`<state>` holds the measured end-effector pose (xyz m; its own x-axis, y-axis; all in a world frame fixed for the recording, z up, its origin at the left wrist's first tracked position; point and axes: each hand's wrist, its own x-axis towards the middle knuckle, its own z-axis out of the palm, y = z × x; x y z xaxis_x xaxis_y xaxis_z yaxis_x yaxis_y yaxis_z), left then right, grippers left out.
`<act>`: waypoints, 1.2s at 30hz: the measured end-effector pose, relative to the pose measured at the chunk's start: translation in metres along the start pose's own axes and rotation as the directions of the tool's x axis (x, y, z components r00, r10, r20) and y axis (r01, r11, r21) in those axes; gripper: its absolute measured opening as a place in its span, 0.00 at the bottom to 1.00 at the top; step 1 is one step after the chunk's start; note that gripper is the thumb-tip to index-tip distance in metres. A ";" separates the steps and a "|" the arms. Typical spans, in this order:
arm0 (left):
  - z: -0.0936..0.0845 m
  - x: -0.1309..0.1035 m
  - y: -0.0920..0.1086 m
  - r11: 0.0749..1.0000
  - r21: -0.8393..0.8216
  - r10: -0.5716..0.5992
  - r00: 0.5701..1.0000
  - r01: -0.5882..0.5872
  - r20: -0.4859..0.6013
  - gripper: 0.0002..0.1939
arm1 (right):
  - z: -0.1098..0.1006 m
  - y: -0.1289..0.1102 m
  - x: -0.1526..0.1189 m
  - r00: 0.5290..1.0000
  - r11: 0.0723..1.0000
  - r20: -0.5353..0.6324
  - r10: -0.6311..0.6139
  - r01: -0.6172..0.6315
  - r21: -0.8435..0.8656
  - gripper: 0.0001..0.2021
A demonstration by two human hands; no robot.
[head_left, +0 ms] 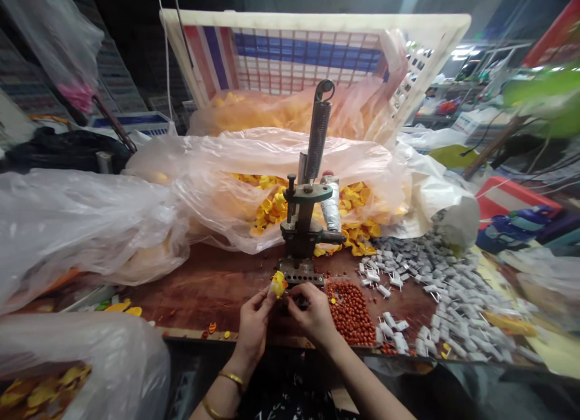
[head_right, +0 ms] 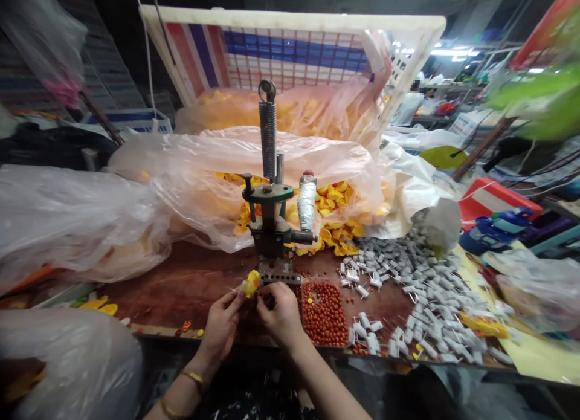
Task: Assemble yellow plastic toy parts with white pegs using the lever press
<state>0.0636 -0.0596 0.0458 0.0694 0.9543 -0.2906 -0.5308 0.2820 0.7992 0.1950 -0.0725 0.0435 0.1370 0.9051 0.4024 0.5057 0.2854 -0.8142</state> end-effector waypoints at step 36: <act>-0.004 0.073 -0.013 0.644 0.620 0.329 0.894 -0.447 0.303 0.16 | -0.012 0.048 0.040 0.990 0.890 0.012 0.138 -0.119 -0.439 0.07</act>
<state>0.0725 0.0058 0.0119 0.1429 0.9763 0.1625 0.1511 -0.1838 0.9713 0.2352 -0.0267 0.0254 0.1956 0.9395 0.2812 0.8081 0.0080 -0.5889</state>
